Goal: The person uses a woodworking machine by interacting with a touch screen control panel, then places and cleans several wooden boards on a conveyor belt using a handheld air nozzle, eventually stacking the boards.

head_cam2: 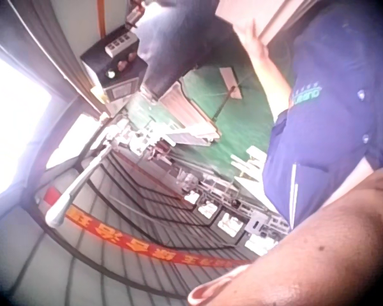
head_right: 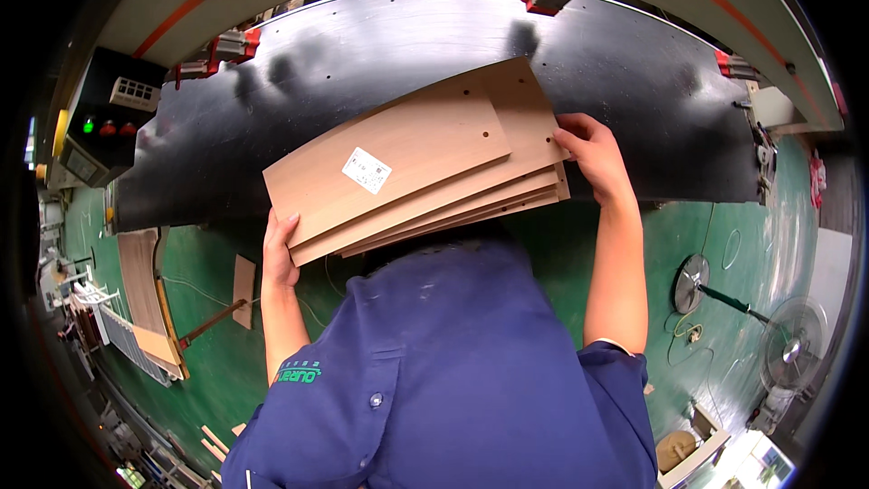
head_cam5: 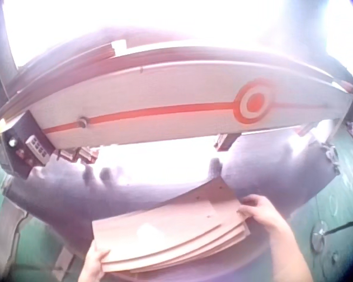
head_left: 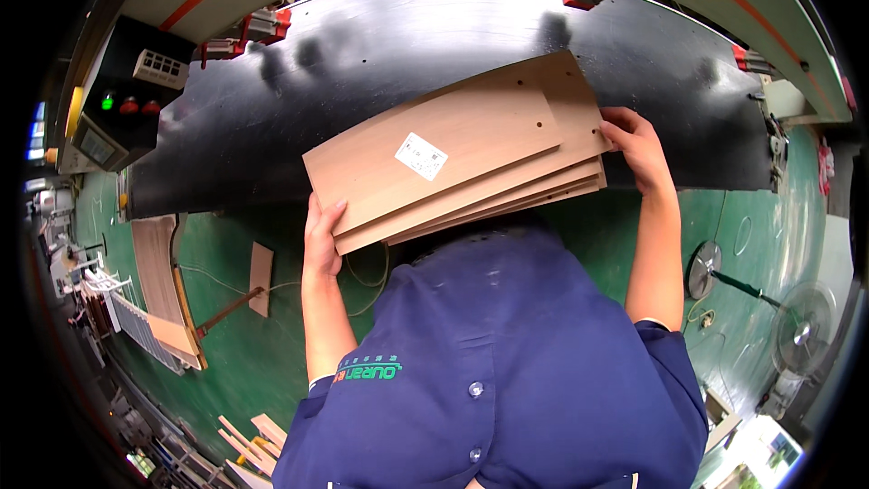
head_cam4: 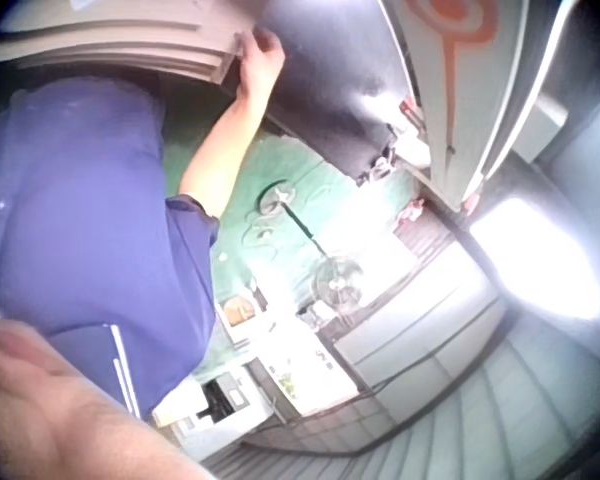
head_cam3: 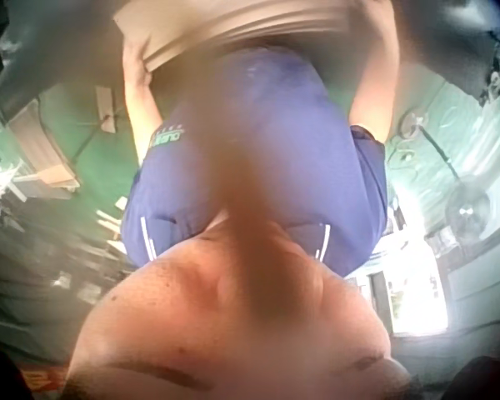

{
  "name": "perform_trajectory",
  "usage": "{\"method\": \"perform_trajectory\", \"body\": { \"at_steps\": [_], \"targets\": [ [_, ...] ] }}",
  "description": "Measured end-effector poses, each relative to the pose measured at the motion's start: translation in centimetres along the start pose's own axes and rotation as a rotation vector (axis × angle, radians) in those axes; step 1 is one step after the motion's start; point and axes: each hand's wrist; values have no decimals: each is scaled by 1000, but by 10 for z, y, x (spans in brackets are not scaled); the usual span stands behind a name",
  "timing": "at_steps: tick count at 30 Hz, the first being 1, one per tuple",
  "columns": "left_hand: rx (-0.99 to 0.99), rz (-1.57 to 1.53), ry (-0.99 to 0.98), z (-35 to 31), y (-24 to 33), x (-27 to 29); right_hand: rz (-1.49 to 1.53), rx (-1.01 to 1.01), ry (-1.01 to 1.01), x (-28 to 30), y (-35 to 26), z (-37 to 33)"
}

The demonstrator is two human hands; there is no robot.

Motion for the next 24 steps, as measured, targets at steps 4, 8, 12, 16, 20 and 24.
{"method": "perform_trajectory", "body": {
  "at_steps": [4, 8, 12, 16, 20, 24],
  "targets": [
    [-31, 1, 9, 5, 4, -2, -16, -9, 72, -5, 1, -3],
    [-45, 21, 44, 2, 5, -4, -6, -28, 118, -2, 2, -17],
    [-41, 39, 27, 8, 5, 0, 9, -63, 175, -6, 1, -30],
    [-18, 51, 13, 9, 9, 1, 10, -84, 173, -5, 9, -25],
    [-8, 74, 14, 10, 15, -1, 130, 12, 153, -12, 5, -6],
    [1, 115, 28, 11, 20, -2, 156, 22, 125, -23, 0, 27]
  ]
}}
Point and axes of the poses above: each hand's wrist, its own z-axis towards the middle knuckle, its own x-axis out of the back of the hand, y = z × x, and after that the axes turned 15 degrees about x, right-handed
